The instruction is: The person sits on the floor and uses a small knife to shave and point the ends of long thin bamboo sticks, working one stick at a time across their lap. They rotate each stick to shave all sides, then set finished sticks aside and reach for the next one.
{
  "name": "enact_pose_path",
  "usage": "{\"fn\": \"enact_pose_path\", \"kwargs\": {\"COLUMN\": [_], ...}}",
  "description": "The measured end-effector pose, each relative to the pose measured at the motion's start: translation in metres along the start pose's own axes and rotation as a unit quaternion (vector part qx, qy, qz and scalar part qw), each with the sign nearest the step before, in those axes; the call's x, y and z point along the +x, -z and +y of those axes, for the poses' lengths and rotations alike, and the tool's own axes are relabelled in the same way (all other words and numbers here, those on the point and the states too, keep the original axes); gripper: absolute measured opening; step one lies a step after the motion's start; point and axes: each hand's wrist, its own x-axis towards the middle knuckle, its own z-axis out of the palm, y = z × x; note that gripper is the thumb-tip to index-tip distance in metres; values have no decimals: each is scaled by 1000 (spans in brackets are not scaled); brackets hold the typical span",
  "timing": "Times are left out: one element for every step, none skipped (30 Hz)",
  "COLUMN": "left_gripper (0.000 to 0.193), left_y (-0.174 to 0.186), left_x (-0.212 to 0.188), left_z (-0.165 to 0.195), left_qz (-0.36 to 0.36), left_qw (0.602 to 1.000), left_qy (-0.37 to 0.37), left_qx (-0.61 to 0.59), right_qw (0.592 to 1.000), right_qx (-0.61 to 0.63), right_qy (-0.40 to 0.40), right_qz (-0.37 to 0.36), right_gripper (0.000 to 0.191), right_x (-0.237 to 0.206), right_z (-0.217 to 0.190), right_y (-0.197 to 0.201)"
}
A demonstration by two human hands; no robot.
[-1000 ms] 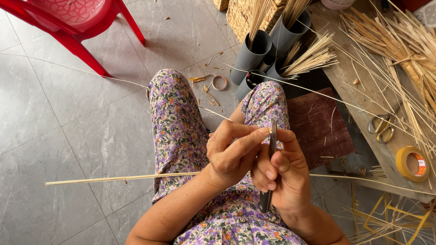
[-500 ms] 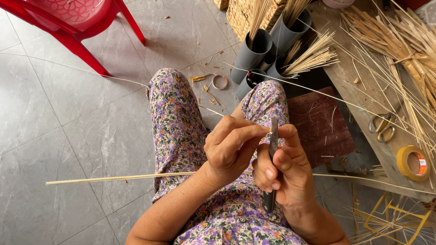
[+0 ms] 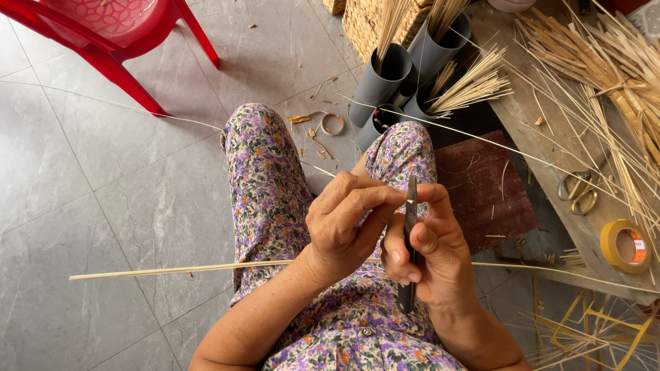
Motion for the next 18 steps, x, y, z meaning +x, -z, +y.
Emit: {"fn": "enact_pose_path", "kwargs": {"left_gripper": [23,22,22,22,22,23,24,23,23,22,22,21,21,20,20,20,20,20], "left_y": [0,1,3,5,7,10,12,12,12,12,11,10,10,9,10,10,11,13], "left_x": [2,3,6,9,11,14,16,17,18,17,17,17,17,17,17,17,18,19], "left_z": [0,0,-1,-2,-3,-5,-7,-7,-8,-8,-8,-9,-9,-8,-8,-8,-8,-8], "left_qz": [1,-16,-34,-51,-66,-80,-95,-94,-92,-89,-86,-82,-78,-78,-78,-78,-88,-100], "left_qw": [1000,1000,999,998,998,997,995,996,996,996,996,997,997,997,997,997,996,995], "left_qy": [-1,6,14,21,23,23,21,13,6,0,-2,-6,-9,-7,-4,-2,0,3], "left_qx": [-2,-6,-10,-14,-10,-5,-1,2,5,8,10,12,14,18,21,25,25,25], "right_qw": [1000,1000,1000,1000,1000,1000,1000,1000,1000,1000,1000,1000,1000,1000,1000,1000,1000,1000], "right_qx": [-2,-3,-7,-11,-15,-10,-6,-1,-1,0,-1,-2,-4,-6,-7,-8,-8,-11], "right_qy": [2,4,10,15,20,15,13,13,10,5,1,-3,-7,-11,-9,-7,-6,-5], "right_qz": [-2,-4,-3,-2,0,-1,-2,-3,-1,2,5,8,10,12,13,14,14,18], "right_gripper": [39,38,37,36,35,35,36,36,37,38,38,39,39,39,39,38,38,37], "right_x": [1,2,3,4,5,5,6,6,7,8,8,8,9,9,9,10,10,10], "right_z": [0,-1,-2,-4,-5,-6,-8,-8,-9,-9,-9,-8,-8,-7,-6,-6,-6,-6], "right_y": [0,0,0,0,-1,-2,-2,-2,-2,-2,-2,-1,-1,0,1,2,2,2]}}
